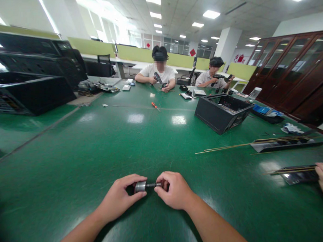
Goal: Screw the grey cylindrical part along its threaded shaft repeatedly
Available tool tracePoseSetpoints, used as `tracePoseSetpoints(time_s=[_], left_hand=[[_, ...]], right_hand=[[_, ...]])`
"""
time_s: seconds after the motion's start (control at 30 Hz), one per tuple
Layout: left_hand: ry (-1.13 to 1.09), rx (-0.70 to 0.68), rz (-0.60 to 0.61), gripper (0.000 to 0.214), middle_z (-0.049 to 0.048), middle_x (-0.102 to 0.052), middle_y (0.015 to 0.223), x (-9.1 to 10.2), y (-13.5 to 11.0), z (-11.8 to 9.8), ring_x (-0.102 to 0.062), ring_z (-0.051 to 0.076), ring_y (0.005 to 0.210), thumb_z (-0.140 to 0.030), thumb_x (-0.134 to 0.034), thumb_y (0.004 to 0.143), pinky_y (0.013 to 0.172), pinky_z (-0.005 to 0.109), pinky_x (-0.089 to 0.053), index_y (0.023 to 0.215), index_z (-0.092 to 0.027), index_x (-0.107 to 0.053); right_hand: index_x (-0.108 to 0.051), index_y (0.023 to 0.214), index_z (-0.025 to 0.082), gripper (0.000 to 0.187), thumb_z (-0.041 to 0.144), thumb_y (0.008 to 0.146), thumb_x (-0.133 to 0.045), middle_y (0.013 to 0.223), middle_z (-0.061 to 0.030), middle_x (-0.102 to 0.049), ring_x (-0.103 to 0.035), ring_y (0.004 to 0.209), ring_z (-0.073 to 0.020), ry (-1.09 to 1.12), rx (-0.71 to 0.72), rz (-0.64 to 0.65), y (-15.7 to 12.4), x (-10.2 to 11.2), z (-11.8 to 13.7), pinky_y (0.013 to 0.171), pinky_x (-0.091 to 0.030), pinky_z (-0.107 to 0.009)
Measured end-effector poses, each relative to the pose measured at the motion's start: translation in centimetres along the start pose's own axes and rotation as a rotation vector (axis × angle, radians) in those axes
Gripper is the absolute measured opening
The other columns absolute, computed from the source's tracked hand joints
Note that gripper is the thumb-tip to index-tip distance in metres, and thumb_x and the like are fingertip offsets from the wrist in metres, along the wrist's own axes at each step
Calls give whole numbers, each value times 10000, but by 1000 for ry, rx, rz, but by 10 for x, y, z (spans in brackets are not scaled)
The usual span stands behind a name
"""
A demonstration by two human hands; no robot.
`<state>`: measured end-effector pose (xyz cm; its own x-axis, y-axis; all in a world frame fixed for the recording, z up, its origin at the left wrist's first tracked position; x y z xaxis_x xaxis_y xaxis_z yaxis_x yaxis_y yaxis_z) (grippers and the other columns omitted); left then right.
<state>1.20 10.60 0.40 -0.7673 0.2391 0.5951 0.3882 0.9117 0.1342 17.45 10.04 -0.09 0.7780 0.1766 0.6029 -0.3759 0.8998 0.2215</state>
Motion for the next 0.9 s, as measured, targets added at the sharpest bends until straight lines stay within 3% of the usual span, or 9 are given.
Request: tracePoseSetpoints(time_s=[0.9], left_hand=[[-3,3,-5,253,14,-739,947,1,2,1,-672,208,881,-262,-763,756,814,313,-496,1008,-251,-733]], right_hand=[[-642,844,204,98,166,763,-681,704,16,-635,-595,613,-140,-50,39,-19,-1,12,2,663,-453,-261]])
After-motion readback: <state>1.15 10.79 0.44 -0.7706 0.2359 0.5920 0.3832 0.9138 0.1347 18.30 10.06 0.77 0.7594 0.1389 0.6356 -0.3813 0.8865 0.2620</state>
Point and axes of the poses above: each hand's wrist, its own y-axis towards the middle knuckle, its own x-axis out of the back of the hand, z = x × y, the point moved 9 cm from there along y, towards the middle knuckle
